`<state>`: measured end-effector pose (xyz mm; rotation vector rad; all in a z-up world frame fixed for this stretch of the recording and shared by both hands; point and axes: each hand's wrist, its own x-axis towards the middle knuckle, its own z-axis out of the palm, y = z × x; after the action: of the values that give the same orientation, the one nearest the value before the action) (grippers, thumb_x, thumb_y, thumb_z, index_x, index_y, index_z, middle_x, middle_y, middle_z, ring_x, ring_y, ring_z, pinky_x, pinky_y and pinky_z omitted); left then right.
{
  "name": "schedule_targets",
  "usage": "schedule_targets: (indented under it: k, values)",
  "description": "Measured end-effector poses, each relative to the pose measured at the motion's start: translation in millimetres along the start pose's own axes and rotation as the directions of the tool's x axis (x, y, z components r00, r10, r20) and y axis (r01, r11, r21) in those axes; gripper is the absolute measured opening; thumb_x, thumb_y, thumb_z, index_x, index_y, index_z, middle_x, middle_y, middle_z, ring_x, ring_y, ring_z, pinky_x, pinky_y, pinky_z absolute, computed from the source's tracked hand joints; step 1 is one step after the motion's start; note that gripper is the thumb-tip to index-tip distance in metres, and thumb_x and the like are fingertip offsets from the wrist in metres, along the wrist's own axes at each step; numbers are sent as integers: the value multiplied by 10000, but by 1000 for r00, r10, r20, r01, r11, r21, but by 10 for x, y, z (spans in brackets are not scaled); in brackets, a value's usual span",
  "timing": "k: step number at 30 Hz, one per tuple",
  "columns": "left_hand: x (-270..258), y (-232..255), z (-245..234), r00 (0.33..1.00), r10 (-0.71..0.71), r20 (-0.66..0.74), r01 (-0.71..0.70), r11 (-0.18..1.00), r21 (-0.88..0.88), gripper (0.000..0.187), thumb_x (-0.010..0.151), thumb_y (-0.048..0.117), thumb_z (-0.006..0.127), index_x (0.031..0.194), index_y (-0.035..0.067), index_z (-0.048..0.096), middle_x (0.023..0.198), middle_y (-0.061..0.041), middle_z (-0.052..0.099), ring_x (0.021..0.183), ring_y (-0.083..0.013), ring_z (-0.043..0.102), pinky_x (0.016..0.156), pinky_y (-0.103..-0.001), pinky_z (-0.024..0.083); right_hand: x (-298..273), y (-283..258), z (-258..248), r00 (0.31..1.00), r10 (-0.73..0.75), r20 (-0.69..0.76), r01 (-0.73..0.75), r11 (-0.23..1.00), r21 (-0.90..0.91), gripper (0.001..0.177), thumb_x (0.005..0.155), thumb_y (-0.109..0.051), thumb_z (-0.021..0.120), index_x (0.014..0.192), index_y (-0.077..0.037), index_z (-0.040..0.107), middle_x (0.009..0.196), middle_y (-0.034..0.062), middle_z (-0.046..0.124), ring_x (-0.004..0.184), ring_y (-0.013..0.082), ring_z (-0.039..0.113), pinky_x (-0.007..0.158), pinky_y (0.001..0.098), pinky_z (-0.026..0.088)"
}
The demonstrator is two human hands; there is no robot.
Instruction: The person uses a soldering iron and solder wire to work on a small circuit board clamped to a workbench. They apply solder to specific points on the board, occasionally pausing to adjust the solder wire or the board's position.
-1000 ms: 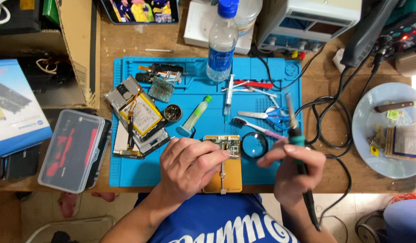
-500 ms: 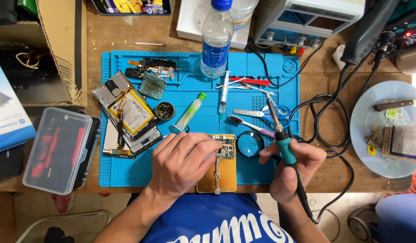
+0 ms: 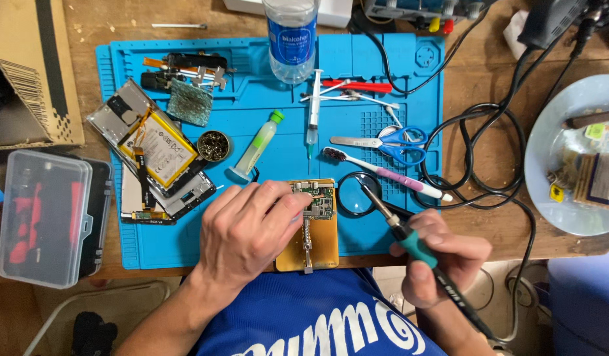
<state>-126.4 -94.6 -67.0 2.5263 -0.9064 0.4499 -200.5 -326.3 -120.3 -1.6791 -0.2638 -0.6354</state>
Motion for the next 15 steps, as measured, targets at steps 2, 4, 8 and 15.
schedule_targets:
  k: [2,4,8,15]
  values:
    - [5,-6,15,1000,12,9,-12,1000,17,132,881,74,721,861,190,662,818,21,589,606,-156,533,512,-307,339,-57,19,15,1000,-10,-19,11,999,35,199,918,-235,524,1027,-127,396,588,60,558,469,132,524,636,314,434]
    - [12,16,-14,1000,6,9,-7,1000,9,153,855,46,725,862,184,658,811,15,587,621,-159,547,522,-311,345,-52,5,39,999,15,-48,-14,1000,23,208,928,-256,522,1025,-122,395,582,65,544,471,136,528,665,318,425]
    - [-3,41,-21,1000,-23,-7,23,1000,14,149,854,44,696,857,180,634,801,12,578,612,-155,528,541,-315,309,-75,43,49,997,33,-76,-33,999,9,222,920,-270,514,1015,-109,393,587,87,530,483,152,533,704,333,409]
    - [-59,17,11,999,-43,-31,43,999,-7,150,843,43,734,873,168,657,798,6,581,622,-160,545,542,-318,330,-48,5,72,998,47,-36,-47,999,4,205,940,-261,514,1046,-112,422,649,88,589,552,145,585,737,321,415]
